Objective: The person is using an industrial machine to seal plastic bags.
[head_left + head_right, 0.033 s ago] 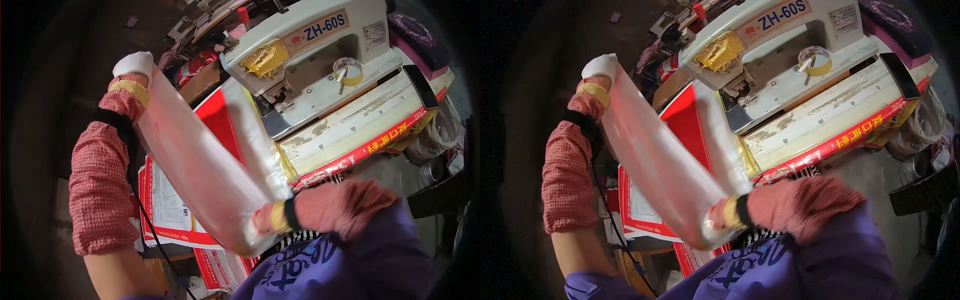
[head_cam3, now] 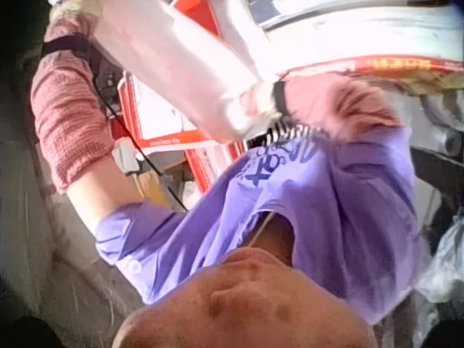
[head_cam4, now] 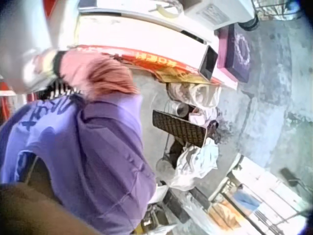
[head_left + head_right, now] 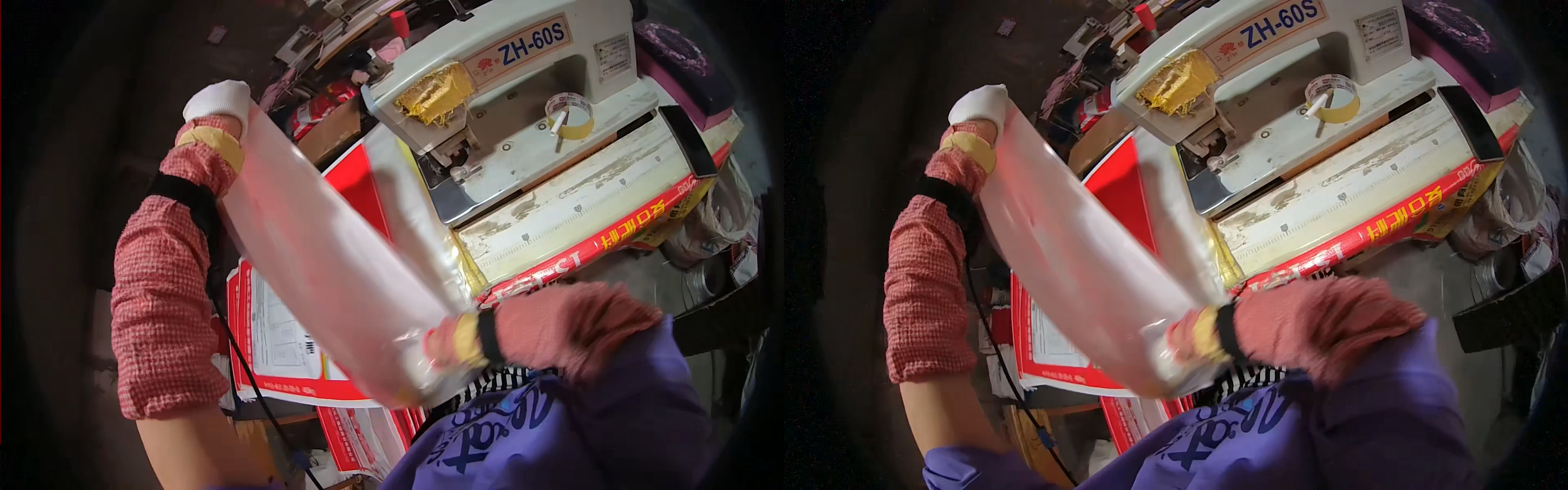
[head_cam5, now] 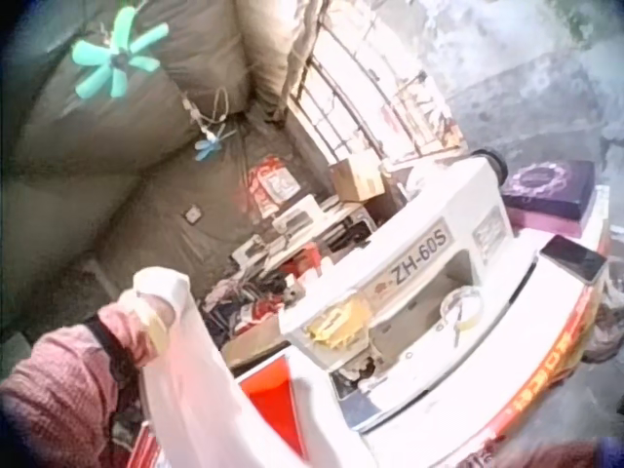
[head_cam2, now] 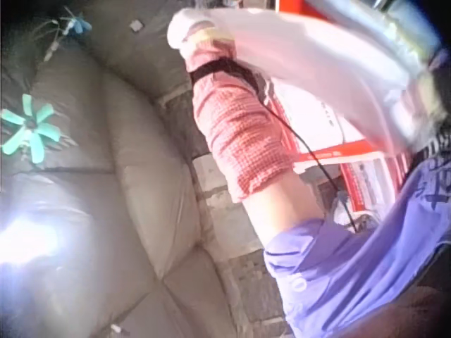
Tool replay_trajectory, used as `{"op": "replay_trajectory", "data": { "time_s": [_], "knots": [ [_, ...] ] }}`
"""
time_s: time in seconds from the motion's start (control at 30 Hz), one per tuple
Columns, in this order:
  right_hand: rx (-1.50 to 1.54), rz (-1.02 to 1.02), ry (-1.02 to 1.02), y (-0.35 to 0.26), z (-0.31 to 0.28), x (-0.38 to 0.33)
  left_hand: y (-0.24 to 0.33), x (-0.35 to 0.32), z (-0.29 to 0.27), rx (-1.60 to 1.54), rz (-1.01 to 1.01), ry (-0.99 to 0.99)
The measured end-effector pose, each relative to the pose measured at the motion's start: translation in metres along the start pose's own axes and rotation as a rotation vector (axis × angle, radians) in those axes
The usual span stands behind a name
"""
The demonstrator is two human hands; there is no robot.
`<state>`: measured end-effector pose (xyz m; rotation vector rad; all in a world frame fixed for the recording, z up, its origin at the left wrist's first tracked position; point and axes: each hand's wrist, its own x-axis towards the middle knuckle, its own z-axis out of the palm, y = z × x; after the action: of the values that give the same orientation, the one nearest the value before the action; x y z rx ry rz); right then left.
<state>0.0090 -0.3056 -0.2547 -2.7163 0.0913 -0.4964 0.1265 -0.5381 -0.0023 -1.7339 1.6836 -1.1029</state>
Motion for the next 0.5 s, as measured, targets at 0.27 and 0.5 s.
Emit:
{"op": "replay_trajectory", "data": {
  "time_s": [0.27,0.5],
  "knots": [
    [0.746,0.569,0.656,0.032,0.000,-0.040,-0.037,-0.043,-0.018,-0.014,-0.135,-0.069],
    [0.422,1.048,0.719,0.028,-0.059,-0.056,-0.012,-0.036,-0.011,-0.053,-0.059,-0.069]
  ]
}}
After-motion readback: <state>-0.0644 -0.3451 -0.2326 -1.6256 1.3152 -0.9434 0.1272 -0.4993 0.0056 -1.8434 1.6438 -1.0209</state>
